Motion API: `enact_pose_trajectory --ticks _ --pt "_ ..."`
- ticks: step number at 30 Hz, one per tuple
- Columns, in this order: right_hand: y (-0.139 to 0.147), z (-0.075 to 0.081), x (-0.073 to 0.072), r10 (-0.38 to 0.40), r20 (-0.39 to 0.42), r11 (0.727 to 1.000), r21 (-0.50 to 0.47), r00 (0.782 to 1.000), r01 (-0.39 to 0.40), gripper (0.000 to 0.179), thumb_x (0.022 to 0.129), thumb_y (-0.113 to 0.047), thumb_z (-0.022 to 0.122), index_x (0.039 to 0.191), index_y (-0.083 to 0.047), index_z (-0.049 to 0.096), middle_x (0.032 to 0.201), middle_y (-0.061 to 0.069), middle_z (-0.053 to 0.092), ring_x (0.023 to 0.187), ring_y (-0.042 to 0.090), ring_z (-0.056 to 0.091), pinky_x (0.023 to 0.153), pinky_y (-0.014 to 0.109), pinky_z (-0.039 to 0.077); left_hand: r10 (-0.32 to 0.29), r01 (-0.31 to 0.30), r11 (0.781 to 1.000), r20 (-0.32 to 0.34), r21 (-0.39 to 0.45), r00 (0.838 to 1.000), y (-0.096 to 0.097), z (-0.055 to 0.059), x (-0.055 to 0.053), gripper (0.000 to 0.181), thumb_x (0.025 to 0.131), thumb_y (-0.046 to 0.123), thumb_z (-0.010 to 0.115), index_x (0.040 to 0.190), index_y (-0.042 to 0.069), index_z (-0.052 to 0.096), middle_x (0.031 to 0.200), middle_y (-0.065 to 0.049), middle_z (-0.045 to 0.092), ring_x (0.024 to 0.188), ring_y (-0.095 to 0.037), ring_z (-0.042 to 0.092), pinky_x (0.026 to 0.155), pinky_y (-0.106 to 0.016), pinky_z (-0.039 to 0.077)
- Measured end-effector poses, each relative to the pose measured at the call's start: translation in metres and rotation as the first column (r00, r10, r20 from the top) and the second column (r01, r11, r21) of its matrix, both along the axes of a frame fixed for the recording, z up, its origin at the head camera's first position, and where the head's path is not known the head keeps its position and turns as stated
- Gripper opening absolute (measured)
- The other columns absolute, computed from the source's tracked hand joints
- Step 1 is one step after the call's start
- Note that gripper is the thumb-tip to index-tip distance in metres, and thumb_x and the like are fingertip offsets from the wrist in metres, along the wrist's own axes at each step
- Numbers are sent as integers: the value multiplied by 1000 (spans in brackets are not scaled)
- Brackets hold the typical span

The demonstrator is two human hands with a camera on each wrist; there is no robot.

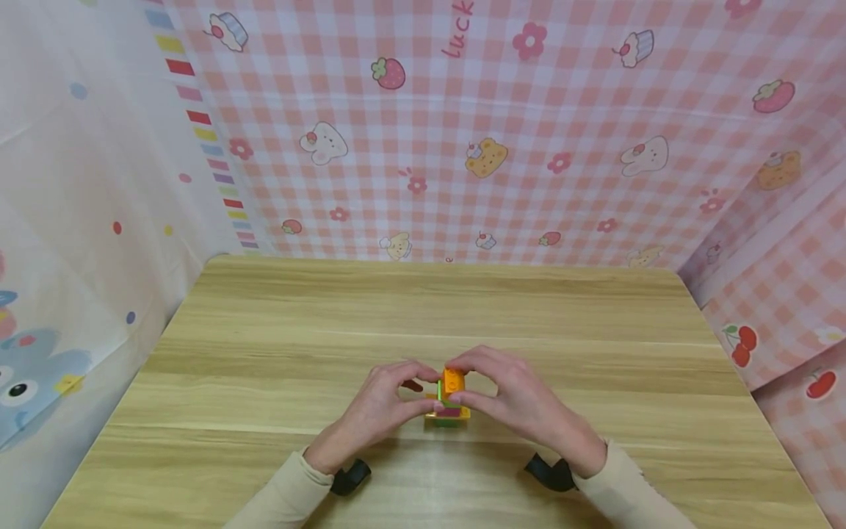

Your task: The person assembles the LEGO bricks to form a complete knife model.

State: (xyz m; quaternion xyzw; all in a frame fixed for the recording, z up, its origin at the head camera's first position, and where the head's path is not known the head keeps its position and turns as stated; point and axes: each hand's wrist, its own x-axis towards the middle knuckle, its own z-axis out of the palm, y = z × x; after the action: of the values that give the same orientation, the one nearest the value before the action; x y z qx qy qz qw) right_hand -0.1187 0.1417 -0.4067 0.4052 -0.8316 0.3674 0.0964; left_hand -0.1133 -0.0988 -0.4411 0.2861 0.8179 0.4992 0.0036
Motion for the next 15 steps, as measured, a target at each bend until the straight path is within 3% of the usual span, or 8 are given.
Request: enact_pose_trajectory --ticks 15 --pt "-1 1 -4 74 -57 997 10 996 -73 30 86 -15 85 113 -8 74 113 -1 73 98 13 70 82 30 62 13 -14 998 -25 -54 1000 0 -1 1 29 88 20 84 111 5 77 112 -6 77 102 -23 72 86 -29 60"
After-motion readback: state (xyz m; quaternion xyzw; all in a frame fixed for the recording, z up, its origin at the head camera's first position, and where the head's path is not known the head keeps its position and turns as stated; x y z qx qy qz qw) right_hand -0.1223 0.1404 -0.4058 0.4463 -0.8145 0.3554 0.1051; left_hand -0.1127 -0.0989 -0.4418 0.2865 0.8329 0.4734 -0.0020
